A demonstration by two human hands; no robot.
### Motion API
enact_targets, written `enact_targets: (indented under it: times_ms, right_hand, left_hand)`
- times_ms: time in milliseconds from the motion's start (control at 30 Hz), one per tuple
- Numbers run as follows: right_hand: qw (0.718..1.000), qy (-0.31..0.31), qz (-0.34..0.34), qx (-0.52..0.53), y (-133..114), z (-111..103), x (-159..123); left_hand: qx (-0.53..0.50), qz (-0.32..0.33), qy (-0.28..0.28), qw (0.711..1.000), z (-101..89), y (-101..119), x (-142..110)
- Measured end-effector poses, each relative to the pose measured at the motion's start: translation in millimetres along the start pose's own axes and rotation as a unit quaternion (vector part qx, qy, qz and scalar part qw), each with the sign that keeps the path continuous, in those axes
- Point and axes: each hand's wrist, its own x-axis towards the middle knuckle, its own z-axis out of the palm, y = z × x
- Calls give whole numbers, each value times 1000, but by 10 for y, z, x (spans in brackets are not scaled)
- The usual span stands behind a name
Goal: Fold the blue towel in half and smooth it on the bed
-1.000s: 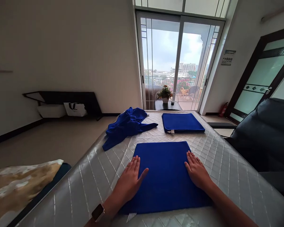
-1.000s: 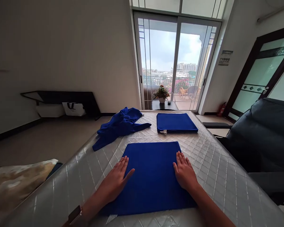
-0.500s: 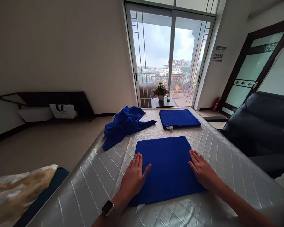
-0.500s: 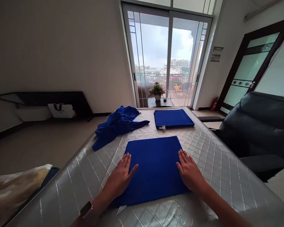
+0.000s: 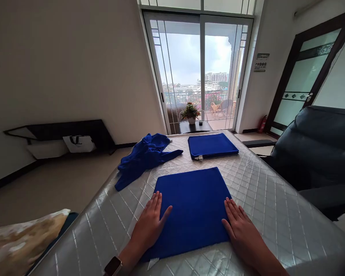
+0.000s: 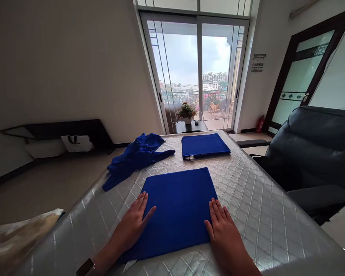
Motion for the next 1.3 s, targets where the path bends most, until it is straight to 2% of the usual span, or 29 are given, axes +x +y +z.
enact_targets:
  times_ms: [67, 133, 200, 267, 367, 433, 500, 567, 633, 733, 867, 1000, 1067, 1167, 1300]
  right_hand:
    - [1000, 0, -5, 4, 4, -15, -13]
    - [1000, 4, -10, 13, 15, -8, -16]
    - [1000, 7, -13, 18, 29, 10, -11]
    - [1000, 9, -16, 16, 43, 28, -6]
    - [1000, 12, -26, 8, 63, 47, -4]
    - [999, 11, -36, -2, 76, 60, -5]
    - [999, 14, -43, -13, 90, 78, -5]
    - [999, 22, -47, -15, 104, 103, 0]
    - [998, 33, -48, -8, 116, 128, 7]
    - [998, 45, -42, -4, 123, 151, 19]
    - [999, 40, -33, -9, 122, 160, 29]
    - [998, 47, -31, 1, 148, 204, 30]
    - [998, 57, -30, 2, 171, 241, 29]
    - [997, 65, -32, -8, 197, 287, 29]
    - [997, 63, -29, -37, 208, 296, 27]
  left_hand:
    - [13, 1, -5, 1000, -71, 31, 17]
    - [22, 6, -12, 1000, -168, 164, 28]
    - [15, 29, -29, 999, -255, 433, 25]
    - [-8, 78, -59, 995, -296, 822, 12]
    - [-45, 174, -84, 980, -247, 1464, 1]
    - [-70, 223, -87, 969, -167, 1796, 15]
    - [-90, 243, -84, 962, -87, 1983, 35]
    - [-99, 242, -81, 962, -34, 2025, 41]
    - [-94, 234, -86, 964, -23, 1951, 18]
    - [-70, 216, -107, 968, -68, 1685, -75]
    - [-33, 163, -105, 980, -147, 1115, -296]
    - [0, 59, -100, 993, -198, 493, -578]
    - [7, 10, -102, 995, -209, 273, -704]
    - [1, -25, -95, 995, -199, 128, -832]
    - [-20, -30, -69, 997, -168, 147, -893]
